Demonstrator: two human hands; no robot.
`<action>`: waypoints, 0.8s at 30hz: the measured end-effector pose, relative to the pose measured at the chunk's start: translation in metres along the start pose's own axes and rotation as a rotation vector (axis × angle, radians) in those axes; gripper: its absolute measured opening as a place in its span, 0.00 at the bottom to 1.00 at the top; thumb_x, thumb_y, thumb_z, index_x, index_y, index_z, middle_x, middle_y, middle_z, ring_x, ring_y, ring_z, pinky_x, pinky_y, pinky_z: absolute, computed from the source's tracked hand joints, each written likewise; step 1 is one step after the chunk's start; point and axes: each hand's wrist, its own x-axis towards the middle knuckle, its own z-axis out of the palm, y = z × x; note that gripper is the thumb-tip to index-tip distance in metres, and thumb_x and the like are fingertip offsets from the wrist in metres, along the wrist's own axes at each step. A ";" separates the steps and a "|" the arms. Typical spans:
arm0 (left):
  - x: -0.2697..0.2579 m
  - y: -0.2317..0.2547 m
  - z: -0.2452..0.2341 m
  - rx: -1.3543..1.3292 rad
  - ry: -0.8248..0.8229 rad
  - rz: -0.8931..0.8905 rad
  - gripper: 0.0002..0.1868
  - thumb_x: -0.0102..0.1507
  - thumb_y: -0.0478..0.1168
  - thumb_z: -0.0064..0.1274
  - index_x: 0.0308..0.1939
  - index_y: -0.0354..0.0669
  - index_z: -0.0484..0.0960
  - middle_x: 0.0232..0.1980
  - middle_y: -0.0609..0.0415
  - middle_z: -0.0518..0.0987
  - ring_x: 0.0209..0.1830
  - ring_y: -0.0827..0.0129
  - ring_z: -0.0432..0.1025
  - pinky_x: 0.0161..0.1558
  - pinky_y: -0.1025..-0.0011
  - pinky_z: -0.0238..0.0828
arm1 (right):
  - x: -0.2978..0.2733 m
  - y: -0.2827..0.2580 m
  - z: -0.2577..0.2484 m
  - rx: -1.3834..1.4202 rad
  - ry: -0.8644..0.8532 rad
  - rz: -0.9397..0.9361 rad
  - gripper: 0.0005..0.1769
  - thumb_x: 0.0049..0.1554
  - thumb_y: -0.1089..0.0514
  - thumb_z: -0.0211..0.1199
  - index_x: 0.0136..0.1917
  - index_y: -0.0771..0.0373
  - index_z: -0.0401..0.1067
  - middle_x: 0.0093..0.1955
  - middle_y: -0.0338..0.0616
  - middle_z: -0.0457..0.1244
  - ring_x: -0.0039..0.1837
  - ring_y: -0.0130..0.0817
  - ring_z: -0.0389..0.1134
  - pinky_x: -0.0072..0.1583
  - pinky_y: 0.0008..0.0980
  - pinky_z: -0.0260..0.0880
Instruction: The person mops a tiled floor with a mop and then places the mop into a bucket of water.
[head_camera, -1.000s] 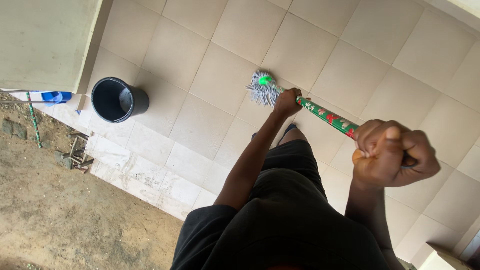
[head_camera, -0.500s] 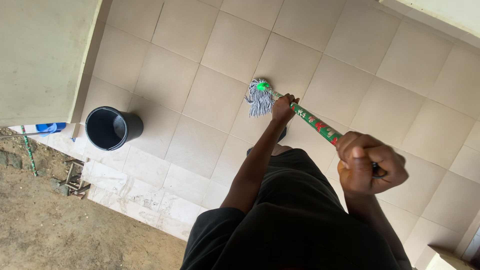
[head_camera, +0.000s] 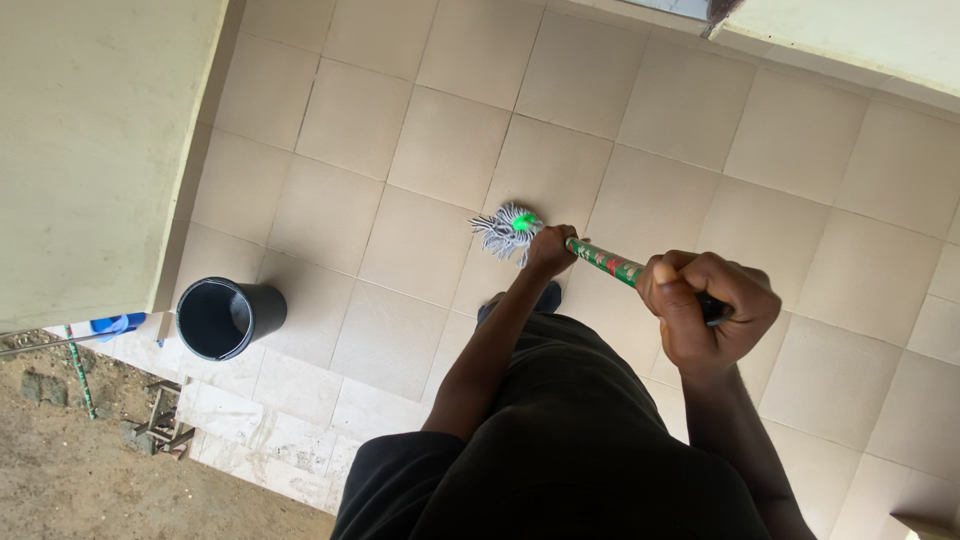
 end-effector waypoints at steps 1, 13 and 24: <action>-0.005 0.004 0.005 0.015 -0.005 0.033 0.14 0.58 0.50 0.62 0.31 0.43 0.84 0.31 0.45 0.83 0.32 0.49 0.79 0.37 0.56 0.75 | 0.004 0.001 -0.005 0.022 0.035 0.002 0.22 0.64 0.76 0.51 0.32 0.63 0.53 0.24 0.38 0.50 0.23 0.21 0.50 0.29 0.26 0.48; 0.029 -0.009 0.016 -0.108 0.088 -0.072 0.14 0.62 0.47 0.61 0.32 0.40 0.82 0.30 0.42 0.82 0.32 0.48 0.78 0.35 0.55 0.73 | -0.009 0.008 0.001 -0.107 -0.062 -0.011 0.17 0.57 0.74 0.58 0.32 0.64 0.56 0.32 0.46 0.62 0.30 0.25 0.60 0.33 0.26 0.57; 0.106 -0.013 0.004 -0.036 -0.101 0.071 0.17 0.58 0.49 0.67 0.31 0.40 0.81 0.35 0.44 0.83 0.34 0.51 0.79 0.38 0.58 0.76 | 0.036 0.050 -0.010 0.000 0.184 -0.086 0.16 0.53 0.79 0.47 0.31 0.63 0.54 0.24 0.39 0.51 0.23 0.21 0.49 0.29 0.26 0.45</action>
